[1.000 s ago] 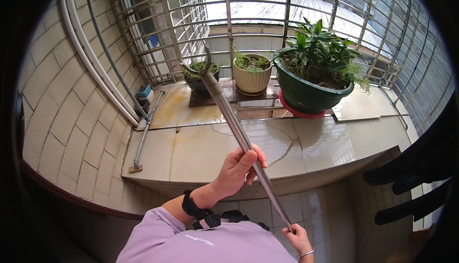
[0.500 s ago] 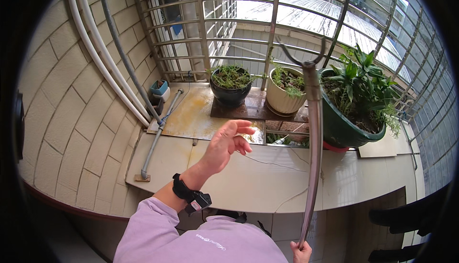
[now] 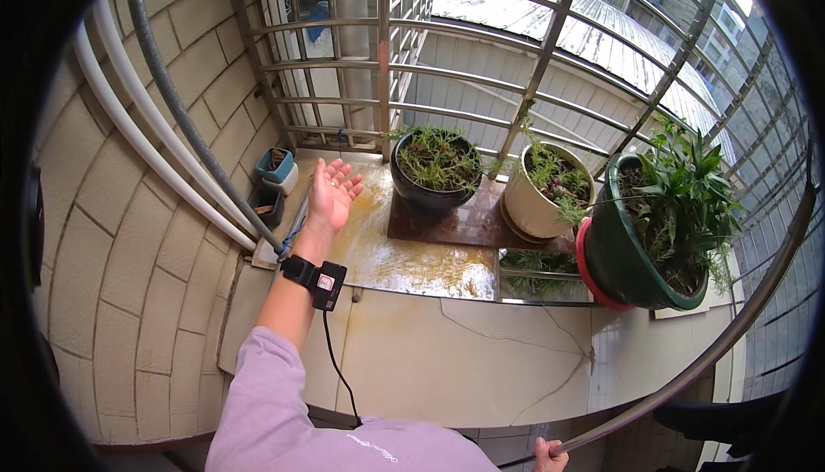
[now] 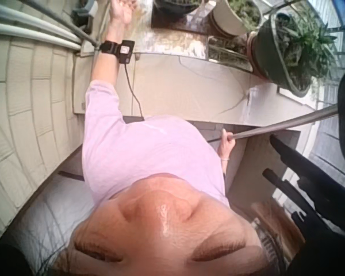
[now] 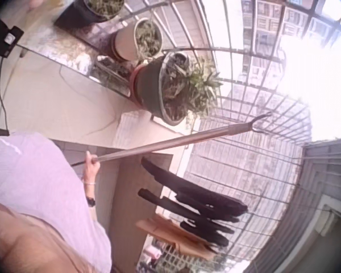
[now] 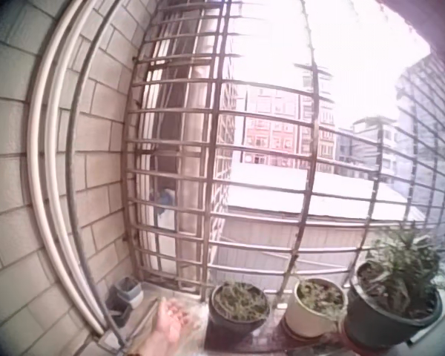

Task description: The person takes wet clothes from a blue basin, places each item on a hanger or clothespin, and hangs them on a balcony clothesline. Items include a brown shirt, black pants, black socks, a yellow shirt, a blue checkered cloth, and a pink bra. The person also waters potted plants with a hose at the end.

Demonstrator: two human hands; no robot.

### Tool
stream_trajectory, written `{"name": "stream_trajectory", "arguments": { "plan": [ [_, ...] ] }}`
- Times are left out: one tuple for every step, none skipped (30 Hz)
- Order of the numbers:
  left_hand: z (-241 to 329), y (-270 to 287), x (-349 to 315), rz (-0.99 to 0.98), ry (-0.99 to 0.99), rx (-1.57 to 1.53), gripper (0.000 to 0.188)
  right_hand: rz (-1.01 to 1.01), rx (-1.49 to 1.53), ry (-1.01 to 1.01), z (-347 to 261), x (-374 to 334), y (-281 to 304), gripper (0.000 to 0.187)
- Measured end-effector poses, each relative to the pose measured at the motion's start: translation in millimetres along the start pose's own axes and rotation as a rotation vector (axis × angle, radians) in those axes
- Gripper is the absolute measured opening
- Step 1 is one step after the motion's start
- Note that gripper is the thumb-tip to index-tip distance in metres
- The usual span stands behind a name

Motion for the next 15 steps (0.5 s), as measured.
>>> {"name": "stream_trajectory", "arguments": {
  "plan": [
    [-3.2, 1.6, 11.8, 0.004, 0.011, -0.015, 0.06, 0.016, -0.018, 0.004, -4.7, -0.9, -2.7, 0.033],
    [-6.9, 2.3, 23.1, 0.007, 0.022, -0.029, 0.062, 0.033, -0.037, 0.007, -8.0, -1.5, -4.9, 0.033],
    [-10.8, 1.9, 33.7, 0.004, 0.033, -0.047, 0.064, 0.04, -0.03, -0.002, -9.7, -2.3, -6.8, 0.033],
    [-14.6, 1.7, 44.2, 0.002, 0.045, -0.065, 0.068, 0.046, -0.039, -0.013, -10.4, -3.1, -8.4, 0.033],
    [-17.7, 1.3, 53.5, -0.007, 0.057, -0.088, 0.072, 0.054, -0.049, -0.025, -10.7, -4.1, -9.1, 0.033],
    [-21.1, 0.1, 62.5, -0.017, 0.069, -0.111, 0.076, 0.065, -0.058, -0.035, -10.8, -5.0, -9.6, 0.032],
    [-24.1, -1.2, 71.0, -0.022, 0.078, -0.115, 0.081, 0.079, -0.045, -0.045, -10.5, -5.9, -9.6, 0.032],
    [-27.4, -3.2, 78.1, -0.037, 0.084, -0.121, 0.082, 0.091, -0.031, -0.054, -10.5, -6.7, -9.8, 0.032],
    [-30.2, -5.0, 85.1, -0.046, 0.089, -0.128, 0.083, 0.102, -0.015, -0.062, -10.5, -7.4, -10.2, 0.032],
    [-32.9, -7.3, 91.9, -0.055, 0.092, -0.134, 0.085, 0.114, -0.015, -0.061, -11.4, -7.9, -10.7, 0.031],
    [-36.9, -9.6, 97.9, -0.063, 0.106, -0.135, 0.087, 0.125, -0.016, -0.062, -12.3, -8.2, -11.4, 0.031],
    [-40.3, -11.0, 103.5, -0.063, 0.114, -0.144, 0.088, 0.134, -0.017, -0.064, -13.2, -8.2, -12.4, 0.031],
    [-43.3, -12.3, 109.5, -0.061, 0.121, -0.154, 0.088, 0.136, -0.025, -0.073, -14.2, -8.3, -13.8, 0.031],
    [-46.1, -13.1, 115.2, -0.056, 0.125, -0.163, 0.089, 0.136, -0.035, -0.082, -14.9, -8.0, -15.3, 0.031],
    [-49.1, -13.2, 120.6, -0.039, 0.126, -0.158, 0.09, 0.135, -0.044, -0.091, -15.9, -7.7, -16.9, 0.03]
  ]
}}
Point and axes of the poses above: each hand's wrist, its own x-axis towards the middle knuckle, its own y-axis out of the back of the hand, z = x × y, the point moved 6 cm from there along x, towards the middle knuckle, and after that the axes turned 1 degree about y, right-handed, at the moved point
